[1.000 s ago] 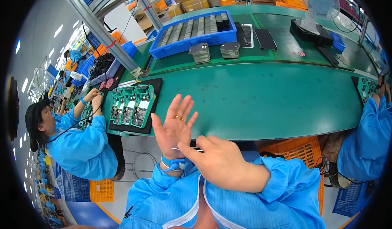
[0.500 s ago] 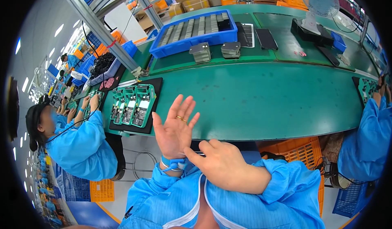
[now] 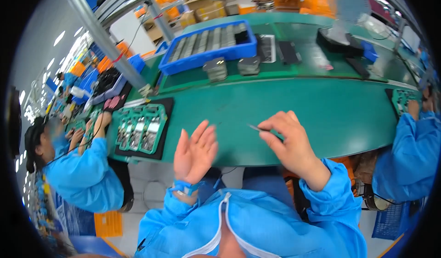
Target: The person assembles small components into electronic device frames, placing the components into the frames with tweezers.
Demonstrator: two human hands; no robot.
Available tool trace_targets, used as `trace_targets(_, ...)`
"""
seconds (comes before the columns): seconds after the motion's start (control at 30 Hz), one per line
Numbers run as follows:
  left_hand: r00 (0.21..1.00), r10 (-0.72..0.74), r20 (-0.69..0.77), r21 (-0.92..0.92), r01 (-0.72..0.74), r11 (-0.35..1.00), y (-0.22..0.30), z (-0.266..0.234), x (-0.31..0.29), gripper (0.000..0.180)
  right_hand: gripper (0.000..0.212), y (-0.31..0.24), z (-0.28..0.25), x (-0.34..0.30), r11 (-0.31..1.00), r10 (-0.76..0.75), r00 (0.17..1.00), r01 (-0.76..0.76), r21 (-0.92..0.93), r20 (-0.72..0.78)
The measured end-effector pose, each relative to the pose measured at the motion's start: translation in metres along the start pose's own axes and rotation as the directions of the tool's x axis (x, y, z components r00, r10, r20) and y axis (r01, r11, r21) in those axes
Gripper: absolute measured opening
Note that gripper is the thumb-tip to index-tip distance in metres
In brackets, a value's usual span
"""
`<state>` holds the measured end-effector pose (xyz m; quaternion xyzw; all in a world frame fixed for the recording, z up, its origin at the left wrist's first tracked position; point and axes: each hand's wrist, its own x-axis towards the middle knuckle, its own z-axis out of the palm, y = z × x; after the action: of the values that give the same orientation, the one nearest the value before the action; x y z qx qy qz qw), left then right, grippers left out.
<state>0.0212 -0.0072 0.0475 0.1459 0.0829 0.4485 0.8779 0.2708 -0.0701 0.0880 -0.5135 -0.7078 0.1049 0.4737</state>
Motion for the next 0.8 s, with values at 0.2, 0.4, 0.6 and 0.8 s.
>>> trace_targets(0.2,0.996,0.008,-0.088,0.022,-0.006,1.000,0.020,-0.035,-0.013,0.038,0.011,0.128,-0.051,0.057,0.948,0.317,0.872,-0.281,0.150,-0.373)
trace_targets(0.4,0.994,0.075,-0.076,0.013,-0.074,0.997,0.030,-0.049,-0.025,0.055,0.021,0.214,-0.057,0.109,0.928,0.281,0.881,-0.350,-0.125,-0.381)
trace_targets(0.6,0.962,0.185,-0.199,0.138,-0.159,0.978,0.032,-0.058,-0.030,0.063,0.026,0.236,0.009,0.192,0.895,0.315,0.924,-0.365,-0.256,-0.216)
trace_targets(0.8,0.912,0.299,-0.281,0.215,-0.244,0.946,0.037,-0.046,-0.031,0.061,0.024,0.276,0.049,0.243,0.799,0.400,0.888,-0.460,-0.387,-0.228)
